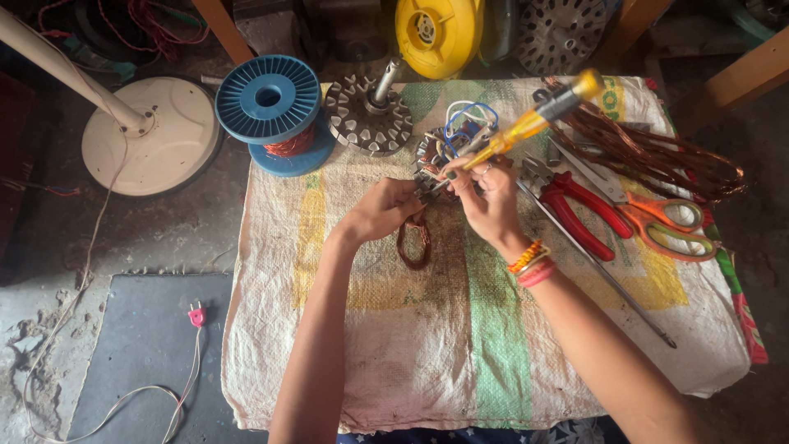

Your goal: The person works on an electric motor armature at a workbench, using a screwdriver to work around the copper windings and arranging the coiled copper wire by hand. They continue manipulating the windings and lift a length of copper wire from the cloth on the bench.

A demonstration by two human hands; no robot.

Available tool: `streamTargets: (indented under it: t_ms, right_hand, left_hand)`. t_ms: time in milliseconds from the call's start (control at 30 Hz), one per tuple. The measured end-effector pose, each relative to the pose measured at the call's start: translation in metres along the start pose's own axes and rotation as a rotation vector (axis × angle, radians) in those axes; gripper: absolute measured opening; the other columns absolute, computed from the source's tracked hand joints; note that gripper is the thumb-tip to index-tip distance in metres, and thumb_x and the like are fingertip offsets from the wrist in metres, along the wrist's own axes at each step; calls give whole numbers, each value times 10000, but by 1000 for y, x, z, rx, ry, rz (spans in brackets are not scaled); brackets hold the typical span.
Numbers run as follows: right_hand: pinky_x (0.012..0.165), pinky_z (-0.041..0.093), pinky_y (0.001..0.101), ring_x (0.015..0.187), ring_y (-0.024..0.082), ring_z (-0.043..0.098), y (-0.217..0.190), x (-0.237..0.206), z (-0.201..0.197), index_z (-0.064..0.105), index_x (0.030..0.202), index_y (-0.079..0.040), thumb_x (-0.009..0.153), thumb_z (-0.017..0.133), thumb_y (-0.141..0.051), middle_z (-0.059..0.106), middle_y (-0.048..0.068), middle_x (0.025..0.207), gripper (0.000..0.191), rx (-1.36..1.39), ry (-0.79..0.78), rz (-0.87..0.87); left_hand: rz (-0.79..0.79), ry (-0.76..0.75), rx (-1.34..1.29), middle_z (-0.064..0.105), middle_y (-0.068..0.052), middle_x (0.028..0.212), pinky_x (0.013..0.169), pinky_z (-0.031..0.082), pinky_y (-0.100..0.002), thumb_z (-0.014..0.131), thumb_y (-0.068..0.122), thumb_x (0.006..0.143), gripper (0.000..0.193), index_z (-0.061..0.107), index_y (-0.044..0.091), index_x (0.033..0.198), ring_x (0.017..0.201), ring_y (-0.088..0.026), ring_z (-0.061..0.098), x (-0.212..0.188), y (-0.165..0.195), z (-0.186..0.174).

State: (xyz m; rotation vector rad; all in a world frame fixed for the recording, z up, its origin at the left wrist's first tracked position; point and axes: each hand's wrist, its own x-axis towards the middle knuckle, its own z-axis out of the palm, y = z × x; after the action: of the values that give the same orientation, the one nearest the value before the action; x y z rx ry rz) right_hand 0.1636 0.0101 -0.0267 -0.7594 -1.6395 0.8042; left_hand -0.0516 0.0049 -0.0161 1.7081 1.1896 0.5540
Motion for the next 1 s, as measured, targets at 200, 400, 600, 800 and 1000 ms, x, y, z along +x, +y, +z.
streamTargets:
  t_ms: [200,400,600,800,1000]
  right_hand:
    - [791,575,260,854,120,726,-18,4,-24,723,1070,9,1029,672,-169,755,74,944,189,-115,-162,12]
    - [750,541,271,797,119,695,-27,7,-20,715,1021,2,1033,661,-182,736,65,861,192,-267,-133,-48]
    - [741,530,271,787,122,693,-26,6,-20,706,1001,-3,1038,656,-194,734,58,862,201,-257,-134,-53]
    - [818,525,302,842,150,697,-25,4,-17,719,991,-24,1043,655,-206,744,55,909,199,-317,-136,-136]
    - [821,524,307,862,154,690,-20,-5,-8,700,1047,-15,1069,631,-179,745,84,951,179,-330,-65,-184]
  left_hand:
    - [195,258,278,795,-119,859,710,617,-349,622,-23,792,290,820,87,973,733,-216,769,-6,10,-5]
    - [199,300,580,767,-75,710,534,504,-343,658,21,763,200,811,111,856,526,-184,668,-12,22,-2]
    - [67,274,574,767,-74,733,503,504,-383,648,84,850,155,798,115,879,507,-202,661,-13,29,-1]
    - [90,240,393,781,-104,789,617,558,-382,640,91,847,178,770,69,966,639,-220,735,-12,27,-5]
    - [110,253,347,740,-145,714,610,538,-385,605,55,855,237,805,71,981,580,-225,688,-10,24,-2]
